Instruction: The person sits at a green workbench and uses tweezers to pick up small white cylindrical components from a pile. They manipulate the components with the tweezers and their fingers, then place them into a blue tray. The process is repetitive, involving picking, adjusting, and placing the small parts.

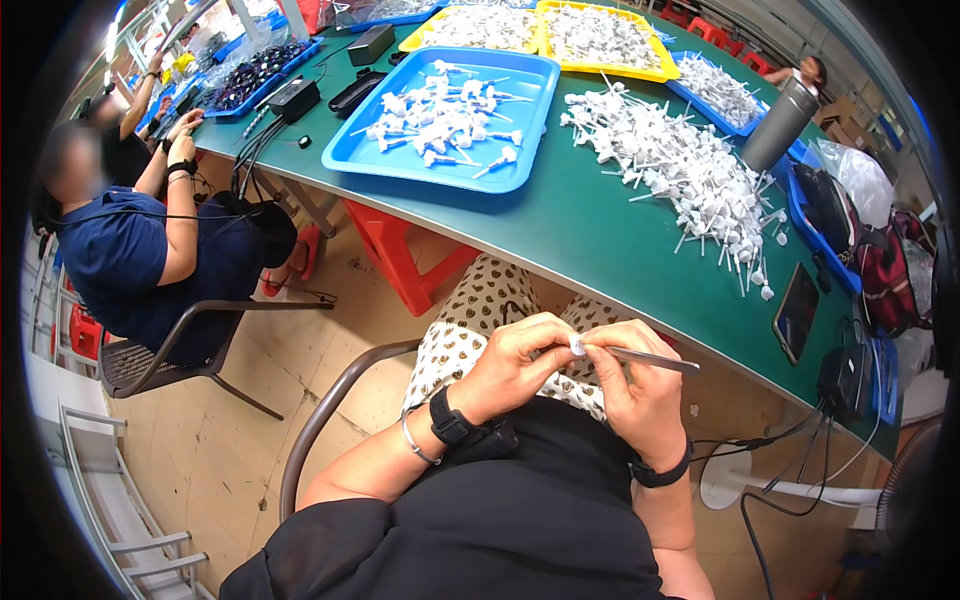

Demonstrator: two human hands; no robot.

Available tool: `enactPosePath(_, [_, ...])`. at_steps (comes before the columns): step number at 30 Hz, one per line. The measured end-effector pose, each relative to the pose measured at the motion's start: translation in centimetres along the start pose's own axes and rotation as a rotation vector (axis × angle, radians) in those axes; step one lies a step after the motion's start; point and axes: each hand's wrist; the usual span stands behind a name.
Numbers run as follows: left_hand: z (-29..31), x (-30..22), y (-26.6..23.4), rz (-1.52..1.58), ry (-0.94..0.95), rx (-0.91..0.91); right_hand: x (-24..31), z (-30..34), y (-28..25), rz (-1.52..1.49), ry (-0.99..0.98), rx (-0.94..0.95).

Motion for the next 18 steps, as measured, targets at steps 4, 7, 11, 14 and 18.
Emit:
enactPosePath(4, [0.0, -0.1, -0.1, -0.044, -0.015, 0.039, -0.3, 0.0, -0.4, -0.015, 0.056, 0.049])
enactPosePath(7, [0.0, 0.3, -0.1, 0.122, -0.094, 0.004, -0.4, 0.3, 0.0, -0.211, 0.192, -0.05])
enactPosePath(11, [-0.1, 0.1, -0.3, 0.33, -0.188, -0.031, -0.7, 0.6, -0.3, -0.458, 0.362, -0.141])
enactPosePath(14, [0.1, 0.2, -0.3, 0.419, -0.228, -0.053, -1.0, 0.5, -0.6, -0.523, 0.397, -0.165])
enactPosePath(18, [0.0, 0.3, -0.3, 0.419, -0.234, -0.053, -1.2, 0.5, -0.7, -0.572, 0.411, -0.197])
Point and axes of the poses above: each hand's wrist, its own z-axis away from the middle knuckle, its own y-axis out of the palm, x = y × z, and after that the axes turned 8 degrees about z, right-handed
